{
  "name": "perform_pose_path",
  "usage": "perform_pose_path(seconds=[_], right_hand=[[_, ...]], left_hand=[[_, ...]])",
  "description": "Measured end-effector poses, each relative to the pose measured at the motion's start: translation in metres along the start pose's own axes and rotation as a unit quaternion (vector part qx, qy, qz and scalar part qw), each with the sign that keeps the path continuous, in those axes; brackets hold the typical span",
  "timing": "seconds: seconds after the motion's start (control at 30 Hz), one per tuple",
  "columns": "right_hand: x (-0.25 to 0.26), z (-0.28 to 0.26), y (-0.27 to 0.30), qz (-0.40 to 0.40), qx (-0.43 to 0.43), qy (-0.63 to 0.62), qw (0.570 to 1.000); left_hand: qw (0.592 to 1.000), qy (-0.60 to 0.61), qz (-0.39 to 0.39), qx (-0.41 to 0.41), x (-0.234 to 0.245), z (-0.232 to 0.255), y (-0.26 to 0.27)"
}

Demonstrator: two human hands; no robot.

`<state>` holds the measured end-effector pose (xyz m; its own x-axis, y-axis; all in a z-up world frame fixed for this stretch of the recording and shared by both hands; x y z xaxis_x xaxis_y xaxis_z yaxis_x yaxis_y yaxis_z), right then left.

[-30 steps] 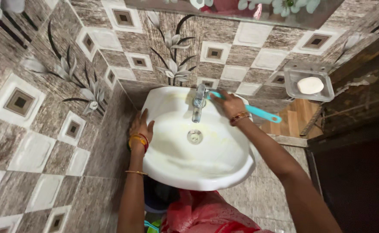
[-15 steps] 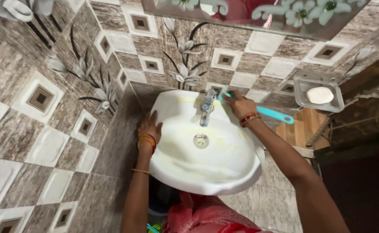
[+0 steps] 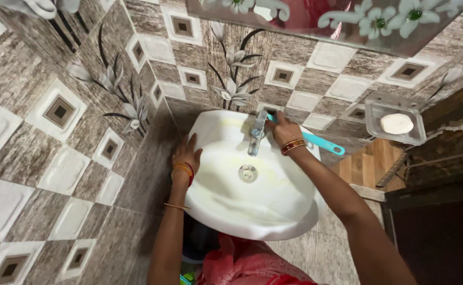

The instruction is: The person scrubs a white bathroom sink using a blue scrubbing brush. They repeatedly scrub the basin, the faucet, and the drain area, occasionally rinsing the brush under running water.

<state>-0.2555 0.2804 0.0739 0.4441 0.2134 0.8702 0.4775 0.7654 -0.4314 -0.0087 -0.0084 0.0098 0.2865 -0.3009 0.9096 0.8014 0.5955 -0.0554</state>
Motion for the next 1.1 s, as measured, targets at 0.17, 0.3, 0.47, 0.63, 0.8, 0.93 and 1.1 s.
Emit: perform_pose_path(seconds=[0.17,0.3,0.47,0.63,0.8,0.93,1.1], right_hand=[[0.052,0.035,0.031,-0.184,-0.081,-0.035,0.979],[0.069,0.048,0.052,-0.127,-0.061,-0.003,0.990],[0.012,0.004,0.015,0.020,-0.008,-0.029,0.999],[0.051,0.034,0.039,-0.147,-0.063,-0.019,0.987],[0.091,0.044,0.072,-0.199,-0.104,-0.029,0.974],[0.060,0.019,0.040,-0.175,-0.043,-0.004,0.984],[0.062,-0.001,0.017,-0.171,-0.081,-0.090,0.978]], left_hand=[[0.997,0.055,0.052,-0.027,-0.005,-0.012,0.004],[0.999,0.011,0.031,-0.013,-0.005,-0.001,0.000],[0.999,0.018,0.034,-0.020,0.005,0.001,0.001],[0.997,0.054,0.049,-0.028,0.012,0.000,0.009],[1.000,0.024,-0.003,0.006,0.027,0.015,0.008],[1.000,0.014,-0.009,0.005,0.025,0.014,0.008],[0.994,0.079,0.058,-0.042,0.011,0.000,0.004]])
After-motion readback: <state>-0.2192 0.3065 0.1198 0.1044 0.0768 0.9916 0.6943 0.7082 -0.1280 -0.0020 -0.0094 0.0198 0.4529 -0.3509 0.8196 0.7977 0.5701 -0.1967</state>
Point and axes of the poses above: each hand's wrist, its own y-axis away from the middle knuckle, its own x-axis out of the back of the hand, z = x × y, the point moved 2 cm from there along -y, towards the middle knuckle, and after that the axes turned 6 degrees about z, right-handed, at the moved point
